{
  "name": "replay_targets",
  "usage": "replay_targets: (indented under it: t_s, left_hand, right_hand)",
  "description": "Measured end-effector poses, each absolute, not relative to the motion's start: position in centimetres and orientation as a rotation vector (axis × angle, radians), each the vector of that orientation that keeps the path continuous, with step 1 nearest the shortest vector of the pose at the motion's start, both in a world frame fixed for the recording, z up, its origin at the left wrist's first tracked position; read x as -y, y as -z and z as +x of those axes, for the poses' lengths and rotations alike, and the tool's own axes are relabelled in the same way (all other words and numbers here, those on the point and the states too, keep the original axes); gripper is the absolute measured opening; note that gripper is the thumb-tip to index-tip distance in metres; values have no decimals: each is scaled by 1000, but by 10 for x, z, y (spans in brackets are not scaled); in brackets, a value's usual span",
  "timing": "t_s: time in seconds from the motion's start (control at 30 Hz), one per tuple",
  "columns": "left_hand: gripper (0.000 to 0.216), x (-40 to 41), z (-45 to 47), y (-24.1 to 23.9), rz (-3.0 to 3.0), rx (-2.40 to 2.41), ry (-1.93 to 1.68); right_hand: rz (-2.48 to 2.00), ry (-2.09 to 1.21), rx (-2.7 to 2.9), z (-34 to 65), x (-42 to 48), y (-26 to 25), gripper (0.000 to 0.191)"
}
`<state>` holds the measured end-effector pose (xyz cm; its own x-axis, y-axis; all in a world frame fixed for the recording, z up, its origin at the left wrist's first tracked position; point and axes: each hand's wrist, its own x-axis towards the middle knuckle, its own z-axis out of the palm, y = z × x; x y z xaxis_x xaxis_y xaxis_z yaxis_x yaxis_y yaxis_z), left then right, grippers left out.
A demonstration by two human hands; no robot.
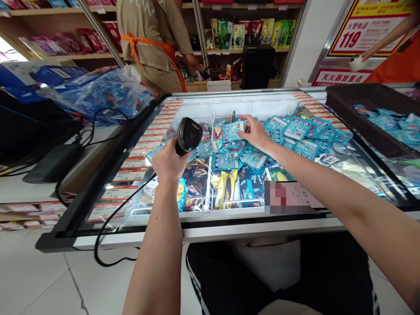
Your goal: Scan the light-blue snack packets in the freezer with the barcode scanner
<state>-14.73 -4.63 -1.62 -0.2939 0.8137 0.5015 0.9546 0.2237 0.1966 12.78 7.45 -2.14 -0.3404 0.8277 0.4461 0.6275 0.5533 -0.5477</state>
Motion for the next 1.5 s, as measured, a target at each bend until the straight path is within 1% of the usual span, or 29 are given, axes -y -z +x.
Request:
replay_targets:
  t_s: [0.1,0.23,0.33,0.47,0.6,0.77,0.87,0.97,1.0,1.13,1.2,1.37,1.5]
  left_hand:
    - [49,46,-150,15,-1536,2298,702]
    - [51,44,-151,16,-1470,2384,697]
    - [50,43,-152,18,-1468,2391,704]
    - [48,42,-155,21,-1482,2317,759]
    - [46,41,-159,25,-1511,2245,806]
    - [44,39,-160,26,-1501,2238,805]
    - [45,40,-159,25,-1517,2258,783]
    - [45,41,-157,24,-1532,2268,775]
    - [44,41,-157,24,-1534,2268,773]
    - [45,41,-155,23,-1535,2276,783]
    - [46,41,-155,22,-1536,2282,795]
    - [48,41,-155,21,-1533,2295,785]
    - [48,42,-156,21,-1527,2303,815]
  right_hand:
    - [-1299,-295,2120,130,-74,13,50]
    - [-1460,-161,2159,132,-68,4,53]
    - [-1498,-100,2197,132,-63,0,53]
    - [-1424,-44,2258,127,-62,2,50]
    - [-1361,-17,2336,121,-66,4,52]
    - [-1085,26,2562,112,-64,1,52]
    - [-946,17,2703,100,-57,-2,45]
    - [-965,36,2697,84,-52,1,32]
    - [-981,54,2682,78,-51,3,32]
    - [-1068,107,2649,57,-50,14,54]
    - [-1097,123,2644,49,-51,19,62]
    - [-1213,29,2649,40,-58,21,65]
    - [-1258,-107,2561,38,-64,21,74]
